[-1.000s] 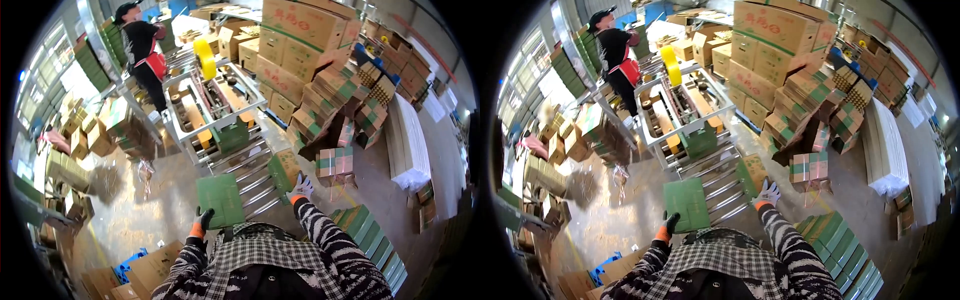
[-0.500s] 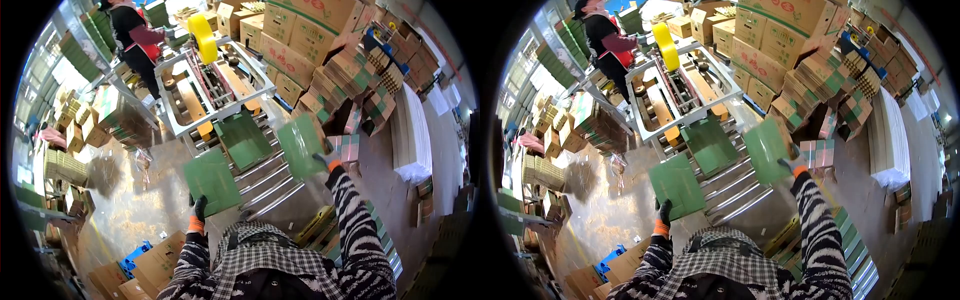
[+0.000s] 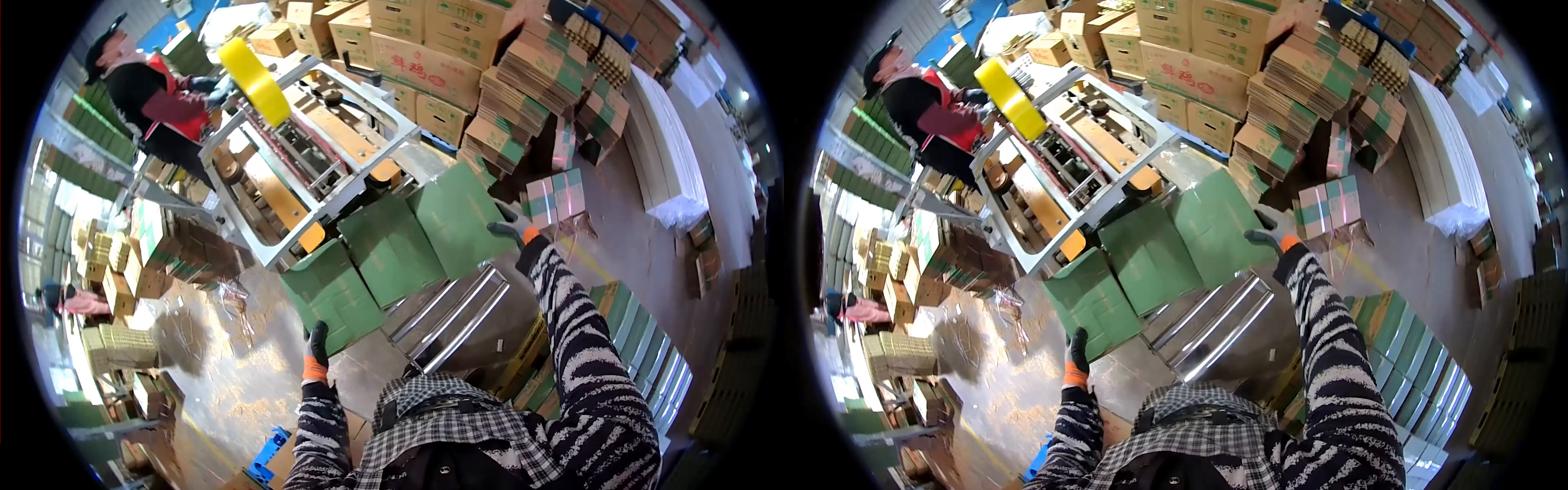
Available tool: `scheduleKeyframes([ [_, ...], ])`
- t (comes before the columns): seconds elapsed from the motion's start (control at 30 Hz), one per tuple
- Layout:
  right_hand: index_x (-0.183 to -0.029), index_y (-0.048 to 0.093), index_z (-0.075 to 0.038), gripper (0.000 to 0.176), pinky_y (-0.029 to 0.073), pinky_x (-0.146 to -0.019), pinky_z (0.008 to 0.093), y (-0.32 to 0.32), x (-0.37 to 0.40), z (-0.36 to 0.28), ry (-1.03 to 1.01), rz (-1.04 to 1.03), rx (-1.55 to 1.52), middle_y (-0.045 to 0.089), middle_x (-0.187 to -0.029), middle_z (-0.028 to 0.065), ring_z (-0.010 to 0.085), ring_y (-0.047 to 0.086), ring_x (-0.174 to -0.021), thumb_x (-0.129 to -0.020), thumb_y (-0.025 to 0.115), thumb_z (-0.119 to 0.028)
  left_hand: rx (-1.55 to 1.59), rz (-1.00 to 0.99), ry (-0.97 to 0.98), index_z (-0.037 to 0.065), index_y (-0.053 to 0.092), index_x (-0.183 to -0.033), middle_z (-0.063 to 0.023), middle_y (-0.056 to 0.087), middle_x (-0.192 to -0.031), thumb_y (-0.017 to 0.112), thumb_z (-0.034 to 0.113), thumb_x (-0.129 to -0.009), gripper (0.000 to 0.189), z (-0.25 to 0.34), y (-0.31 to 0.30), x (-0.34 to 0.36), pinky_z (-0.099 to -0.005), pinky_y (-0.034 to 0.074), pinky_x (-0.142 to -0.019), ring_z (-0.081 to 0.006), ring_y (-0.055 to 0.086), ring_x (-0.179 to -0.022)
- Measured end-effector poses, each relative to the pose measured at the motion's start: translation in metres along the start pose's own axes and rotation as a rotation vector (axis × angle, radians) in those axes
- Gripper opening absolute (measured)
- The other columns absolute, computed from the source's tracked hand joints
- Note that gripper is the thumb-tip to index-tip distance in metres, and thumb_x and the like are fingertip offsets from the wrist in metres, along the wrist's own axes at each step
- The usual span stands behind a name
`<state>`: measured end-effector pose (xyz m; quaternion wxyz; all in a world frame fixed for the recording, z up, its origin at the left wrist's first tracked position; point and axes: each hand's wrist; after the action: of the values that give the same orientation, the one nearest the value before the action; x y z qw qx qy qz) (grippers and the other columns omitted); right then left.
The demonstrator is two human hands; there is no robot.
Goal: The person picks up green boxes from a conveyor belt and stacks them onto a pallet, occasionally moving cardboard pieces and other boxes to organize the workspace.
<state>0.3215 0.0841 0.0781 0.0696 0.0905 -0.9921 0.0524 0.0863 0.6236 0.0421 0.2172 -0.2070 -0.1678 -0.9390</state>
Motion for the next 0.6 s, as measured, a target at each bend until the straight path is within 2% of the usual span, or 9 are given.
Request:
scheduleKeyframes([
  [0.03,-0.135,0.042,-0.005,0.07,0.046,-0.087,0.0267,0.015,0.037,-0.028,0.171,0.015,-0.23,0.057,-0.119,0.0057,0.0138,0.056,-0.103,-0.073,0.076,-0.009,-0.066,-0.039,0.006,0.006,0.044,-0.13,-0.0046,0.055,-0.114,0.064,0.025,-0.083,0.054,0.014,0.001,0.005,-0.0321,0.042,-0.09,-0.0173,0.052,-0.102],
  [0.1,-0.134,0.042,-0.004,0.069,0.048,-0.085,0.0284,0.008,0.083,0.029,0.523,0.084,-0.438,0.058,-0.118,0.0065,0.0148,0.057,-0.102,-0.074,0.074,-0.009,-0.219,-0.099,-0.02,0.005,0.047,-0.128,-0.0056,0.055,-0.114,0.063,0.028,-0.083,0.054,0.035,-0.008,0.011,-0.0326,0.041,-0.089,-0.0188,0.052,-0.101],
  [0.13,-0.134,0.043,-0.004,0.066,0.048,-0.083,0.0302,0.028,0.121,0.001,0.375,0.149,-0.353,0.058,-0.117,0.0075,0.0162,0.058,-0.102,-0.075,0.073,-0.011,-0.259,-0.158,-0.047,0.004,0.048,-0.127,-0.0061,0.055,-0.114,0.063,0.029,-0.083,0.053,0.04,-0.019,0.012,-0.0322,0.041,-0.088,-0.0184,0.052,-0.101],
  [0.2,-0.135,0.041,-0.005,0.066,0.048,-0.085,0.031,0.038,0.184,0.01,0.425,0.219,-0.492,0.056,-0.12,0.0075,0.016,0.057,-0.103,-0.077,0.071,-0.012,-0.358,-0.229,-0.074,0.001,0.051,-0.123,-0.0094,0.058,-0.111,0.053,0.015,-0.089,0.037,0.039,-0.045,0.01,-0.033,0.043,-0.09,-0.021,0.055,-0.101],
  [0.27,-0.137,0.038,-0.005,0.068,0.046,-0.088,0.0304,0.042,0.247,0.035,0.392,0.258,-0.609,0.054,-0.124,0.0067,0.0151,0.056,-0.106,-0.078,0.07,-0.012,-0.748,-0.516,0.151,-0.003,0.048,-0.123,-0.0142,0.054,-0.12,0.044,0.009,-0.092,0.033,0.033,-0.085,0.004,-0.0345,0.039,-0.099,-0.0238,0.052,-0.112],
  [0.33,-0.139,0.035,-0.005,0.07,0.044,-0.092,0.0298,0.043,0.323,0.064,0.436,0.369,-0.512,0.052,-0.128,0.006,0.0144,0.053,-0.109,-0.078,0.069,-0.011,-0.92,-0.775,0.152,-0.005,0.042,-0.128,-0.0146,0.05,-0.126,0.044,0.014,-0.095,0.039,0.023,-0.092,-0.015,-0.0353,0.035,-0.104,-0.0229,0.048,-0.119],
  [0.4,-0.138,0.037,-0.007,0.071,0.039,-0.097,0.0288,0.056,0.397,0.061,0.467,0.524,-0.535,0.051,-0.13,0.0058,0.0125,0.047,-0.116,-0.077,0.072,-0.011,-0.505,-0.569,-0.278,-0.005,0.04,-0.13,-0.0154,0.048,-0.13,0.044,0.019,-0.095,0.042,0.038,-0.053,-0.014,-0.036,0.035,-0.104,-0.0242,0.047,-0.12],
  [0.47,-0.139,0.035,-0.007,0.073,0.039,-0.097,0.0293,0.073,0.466,0.032,0.482,0.691,-0.666,0.05,-0.13,0.006,0.013,0.047,-0.117,-0.077,0.072,-0.012,-0.591,-0.558,-0.296,-0.002,0.046,-0.125,-0.0167,0.053,-0.12,0.051,0.019,-0.092,0.04,0.06,0.034,0.018,-0.0364,0.038,-0.1,-0.0251,0.053,-0.11],
  [0.6,-0.141,0.03,-0.007,0.078,0.038,-0.098,0.0303,0.118,0.589,0.042,0.35,0.969,-0.829,0.047,-0.133,0.0067,0.0155,0.046,-0.118,-0.076,0.072,-0.017,-0.725,-0.944,-0.299,-0.002,0.048,-0.121,-0.0119,0.058,-0.107,0.055,0.017,-0.087,0.039,0.05,0.16,0.033,-0.0328,0.045,-0.089,-0.0223,0.057,-0.098],
])
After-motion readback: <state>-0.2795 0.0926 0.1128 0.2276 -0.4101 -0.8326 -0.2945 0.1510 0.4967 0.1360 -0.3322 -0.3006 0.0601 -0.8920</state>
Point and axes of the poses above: each hand's wrist, its own x-axis away from the middle knuckle, its own y-axis out of the palm, z = x × y
